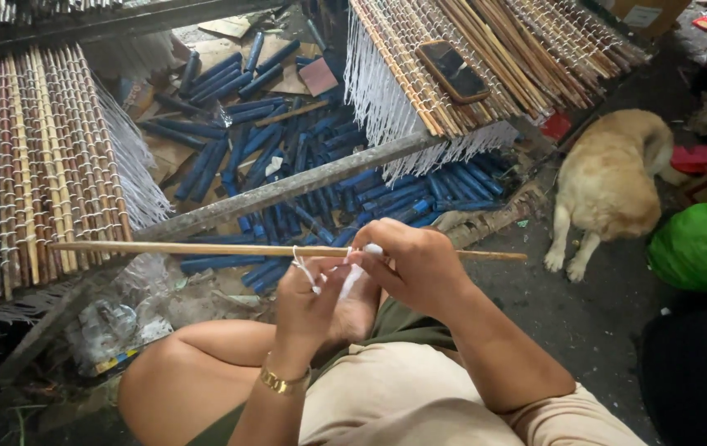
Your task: Tying multiple white strings onto a wooden stick at regular intervals to create a mesh or curtain-like structure.
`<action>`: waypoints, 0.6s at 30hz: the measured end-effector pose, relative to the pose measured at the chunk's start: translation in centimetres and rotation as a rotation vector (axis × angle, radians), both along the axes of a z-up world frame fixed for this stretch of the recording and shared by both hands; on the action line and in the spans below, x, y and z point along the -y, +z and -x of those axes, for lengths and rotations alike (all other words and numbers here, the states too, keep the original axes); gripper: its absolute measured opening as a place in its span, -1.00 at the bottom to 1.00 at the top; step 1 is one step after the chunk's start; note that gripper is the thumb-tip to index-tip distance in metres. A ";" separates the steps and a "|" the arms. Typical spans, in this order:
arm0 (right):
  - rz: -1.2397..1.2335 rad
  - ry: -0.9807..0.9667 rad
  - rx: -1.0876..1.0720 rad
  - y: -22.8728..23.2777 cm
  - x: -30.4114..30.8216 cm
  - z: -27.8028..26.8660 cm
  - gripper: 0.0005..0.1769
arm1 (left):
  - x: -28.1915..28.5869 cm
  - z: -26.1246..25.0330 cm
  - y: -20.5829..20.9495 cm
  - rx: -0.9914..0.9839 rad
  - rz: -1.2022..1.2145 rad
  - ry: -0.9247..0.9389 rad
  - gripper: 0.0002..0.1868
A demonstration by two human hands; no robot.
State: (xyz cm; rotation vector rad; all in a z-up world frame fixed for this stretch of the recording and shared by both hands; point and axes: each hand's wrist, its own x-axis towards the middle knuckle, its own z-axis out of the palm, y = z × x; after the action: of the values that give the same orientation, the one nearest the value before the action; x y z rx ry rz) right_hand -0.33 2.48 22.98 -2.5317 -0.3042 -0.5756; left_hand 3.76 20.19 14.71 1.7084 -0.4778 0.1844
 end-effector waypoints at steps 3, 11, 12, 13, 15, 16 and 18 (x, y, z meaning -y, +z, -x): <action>0.022 -0.003 0.003 0.1 0.3 0.1 -0.91 | -0.9 0.0 1.7 0.061 -0.016 -0.024 -0.87; 0.004 0.001 -0.018 0.2 -0.3 0.2 -0.87 | -0.5 0.2 1.0 0.030 -0.039 -0.080 -0.93; 0.028 -0.009 -0.002 0.0 -0.3 0.2 -0.82 | -0.4 0.3 1.6 0.067 -0.021 -0.116 -0.93; 0.029 -0.008 -0.002 0.1 -0.2 0.2 -0.82 | -0.6 0.1 1.0 0.067 -0.020 -0.114 -0.93; 0.055 -0.031 0.008 0.3 0.0 0.3 -0.88 | -1.1 -0.4 -0.1 0.016 0.023 -0.079 -0.63; 0.055 -0.029 0.006 0.2 0.0 0.2 -0.88 | -1.4 -0.6 0.1 0.014 0.023 -0.077 -0.63; 0.016 -0.042 0.022 0.0 0.1 0.1 -0.88 | -2.1 -1.0 0.4 -0.017 0.071 0.016 -0.68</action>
State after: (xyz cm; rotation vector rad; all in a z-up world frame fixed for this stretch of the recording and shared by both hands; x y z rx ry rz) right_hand -0.45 2.35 22.98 -2.5543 -0.2648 -0.6202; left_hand 4.75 22.28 15.13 1.6432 -0.4402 0.1958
